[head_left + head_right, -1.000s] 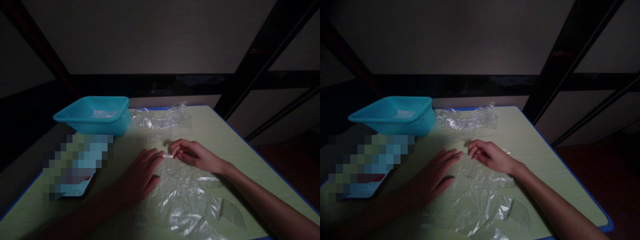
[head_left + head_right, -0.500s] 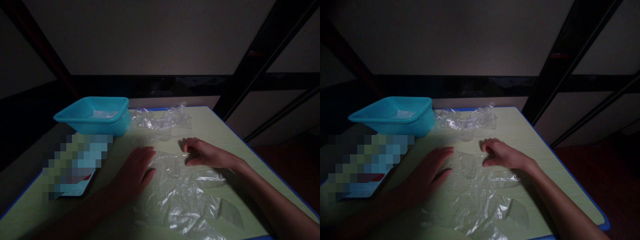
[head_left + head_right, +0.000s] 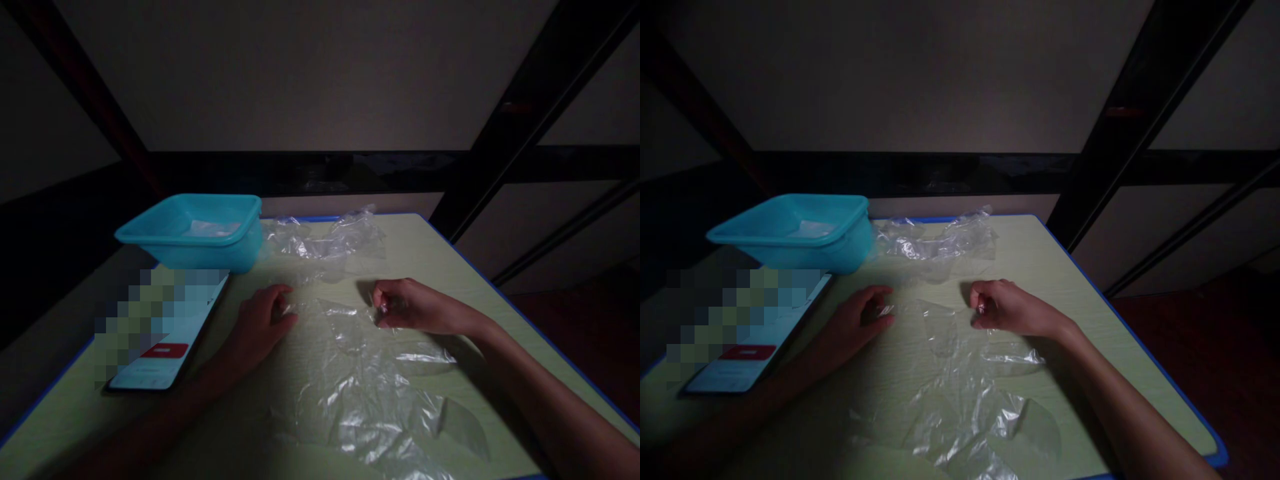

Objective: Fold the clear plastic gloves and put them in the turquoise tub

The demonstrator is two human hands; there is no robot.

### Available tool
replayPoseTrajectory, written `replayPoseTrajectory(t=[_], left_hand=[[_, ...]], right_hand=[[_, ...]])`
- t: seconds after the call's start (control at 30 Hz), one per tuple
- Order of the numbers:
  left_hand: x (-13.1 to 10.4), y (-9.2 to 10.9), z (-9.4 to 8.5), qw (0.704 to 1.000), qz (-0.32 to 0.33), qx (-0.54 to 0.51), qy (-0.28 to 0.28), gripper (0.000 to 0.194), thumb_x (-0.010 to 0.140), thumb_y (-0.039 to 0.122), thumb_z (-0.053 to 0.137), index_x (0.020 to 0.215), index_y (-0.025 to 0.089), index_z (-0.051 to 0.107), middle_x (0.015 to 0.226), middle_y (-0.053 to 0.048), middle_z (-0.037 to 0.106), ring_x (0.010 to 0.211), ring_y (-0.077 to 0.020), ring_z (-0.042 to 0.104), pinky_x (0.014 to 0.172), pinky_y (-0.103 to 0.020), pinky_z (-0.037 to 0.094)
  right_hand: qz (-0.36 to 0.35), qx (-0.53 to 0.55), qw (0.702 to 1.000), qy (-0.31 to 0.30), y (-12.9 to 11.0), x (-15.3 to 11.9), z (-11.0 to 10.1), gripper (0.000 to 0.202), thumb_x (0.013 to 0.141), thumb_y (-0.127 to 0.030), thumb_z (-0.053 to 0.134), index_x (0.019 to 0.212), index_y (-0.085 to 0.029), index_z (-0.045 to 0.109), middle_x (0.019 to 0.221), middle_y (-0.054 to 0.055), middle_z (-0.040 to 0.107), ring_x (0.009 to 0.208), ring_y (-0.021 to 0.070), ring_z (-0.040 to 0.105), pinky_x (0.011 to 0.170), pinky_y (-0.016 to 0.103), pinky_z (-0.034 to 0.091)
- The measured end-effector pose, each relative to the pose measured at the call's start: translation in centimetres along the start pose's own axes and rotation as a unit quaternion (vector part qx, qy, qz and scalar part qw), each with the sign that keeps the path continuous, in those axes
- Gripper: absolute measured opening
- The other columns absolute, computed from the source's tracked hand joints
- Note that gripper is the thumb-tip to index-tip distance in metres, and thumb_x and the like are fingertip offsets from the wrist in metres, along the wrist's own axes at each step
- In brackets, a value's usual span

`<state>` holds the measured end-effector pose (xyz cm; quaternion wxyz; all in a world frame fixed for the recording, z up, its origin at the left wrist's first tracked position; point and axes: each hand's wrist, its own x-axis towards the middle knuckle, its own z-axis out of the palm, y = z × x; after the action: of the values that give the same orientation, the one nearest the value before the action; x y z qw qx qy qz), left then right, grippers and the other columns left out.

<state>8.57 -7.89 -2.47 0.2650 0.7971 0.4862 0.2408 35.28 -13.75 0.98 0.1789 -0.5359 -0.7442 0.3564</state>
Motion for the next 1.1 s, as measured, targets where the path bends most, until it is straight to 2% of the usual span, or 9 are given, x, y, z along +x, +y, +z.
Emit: replayPoseTrajectory(t=[0.13,0.23,0.3,0.4,0.57,0.73,1.0,1.1], left_hand=[[0.3,0.2,-0.2,0.998,-0.03,-0.043,-0.022,0.016,0.064,0.029,0.054,0.074,0.017,0.058,0.065,0.0,0.056,0.062,-0.0176,0.055,0.057,-0.028,0.043],[0.3,0.4,-0.3,0.998,-0.022,-0.058,-0.002,0.012,0.064,0.03,0.053,0.063,0.018,0.055,0.059,0.002,0.054,0.057,-0.0158,0.052,0.054,-0.027,0.041],[0.4,0.6,-0.4,0.997,-0.019,-0.069,0.028,0.012,0.064,0.03,0.053,0.063,0.018,0.056,0.06,0.002,0.055,0.057,-0.0156,0.052,0.054,-0.026,0.042],[0.6,0.7,-0.7,0.995,-0.022,-0.085,0.057,0.011,0.066,0.029,0.053,0.065,0.018,0.058,0.065,0.0,0.059,0.062,-0.0163,0.056,0.058,-0.027,0.044],[0.8,0.5,-0.9,0.994,-0.011,-0.087,0.07,0.014,0.068,0.03,0.054,0.065,0.018,0.06,0.068,-0.001,0.061,0.064,-0.0167,0.057,0.061,-0.028,0.045],[0.9,0.4,-0.9,0.996,0.004,-0.057,0.067,0.02,0.073,0.031,0.05,0.065,0.017,0.062,0.072,-0.003,0.062,0.07,-0.0183,0.059,0.064,-0.029,0.046],[1.2,0.8,-0.8,0.993,-0.033,-0.06,0.1,0.016,0.072,0.028,0.052,0.064,0.017,0.061,0.071,-0.003,0.064,0.067,-0.0175,0.06,0.061,-0.027,0.046],[1.1,0.8,-0.8,0.989,-0.072,-0.091,0.094,0.018,0.072,0.031,0.053,0.068,0.016,0.063,0.056,0.001,0.061,0.055,-0.0168,0.058,0.053,-0.026,0.044]], right_hand=[[-0.004,-0.011,1.0,0.014,0.5,0.0,-0.6,0.008,0.073,-0.019,0.058,0.071,-0.017,0.051,0.065,-0.001,0.054,0.059,0.0109,0.049,0.054,0.024,0.039],[-0.003,-0.017,0.999,0.031,0.8,-0.1,-1.1,0.006,0.073,-0.019,0.059,0.071,-0.017,0.053,0.068,0.0,0.058,0.061,0.0115,0.052,0.056,0.025,0.042],[0.003,-0.014,0.999,0.052,1.0,-0.1,-1.4,0.004,0.073,-0.016,0.058,0.076,-0.017,0.055,0.071,0.001,0.059,0.064,0.012,0.054,0.057,0.025,0.043],[0.006,0.003,0.996,0.09,1.5,-0.2,-1.6,0.014,0.072,-0.014,0.057,0.085,-0.017,0.056,0.075,0.002,0.061,0.066,0.0129,0.058,0.059,0.026,0.046],[0.009,-0.005,0.992,0.13,2.5,-0.2,-1.8,0.016,0.072,-0.018,0.057,0.087,-0.016,0.056,0.073,0.003,0.063,0.064,0.0141,0.059,0.058,0.027,0.046],[0.023,-0.056,0.983,0.174,2.4,0.2,-1.4,0.016,0.073,-0.02,0.056,0.088,-0.016,0.056,0.072,0.005,0.065,0.064,0.0161,0.06,0.058,0.028,0.044],[0.042,-0.107,0.959,0.259,2.2,0.9,-0.6,0.017,0.074,-0.021,0.056,0.091,-0.017,0.056,0.069,0.005,0.067,0.058,0.0168,0.058,0.056,0.027,0.043],[0.036,-0.105,0.954,0.279,2.2,1.0,-0.5,0.017,0.075,-0.022,0.056,0.091,-0.017,0.056,0.071,0.005,0.067,0.06,0.0183,0.059,0.059,0.029,0.044]])
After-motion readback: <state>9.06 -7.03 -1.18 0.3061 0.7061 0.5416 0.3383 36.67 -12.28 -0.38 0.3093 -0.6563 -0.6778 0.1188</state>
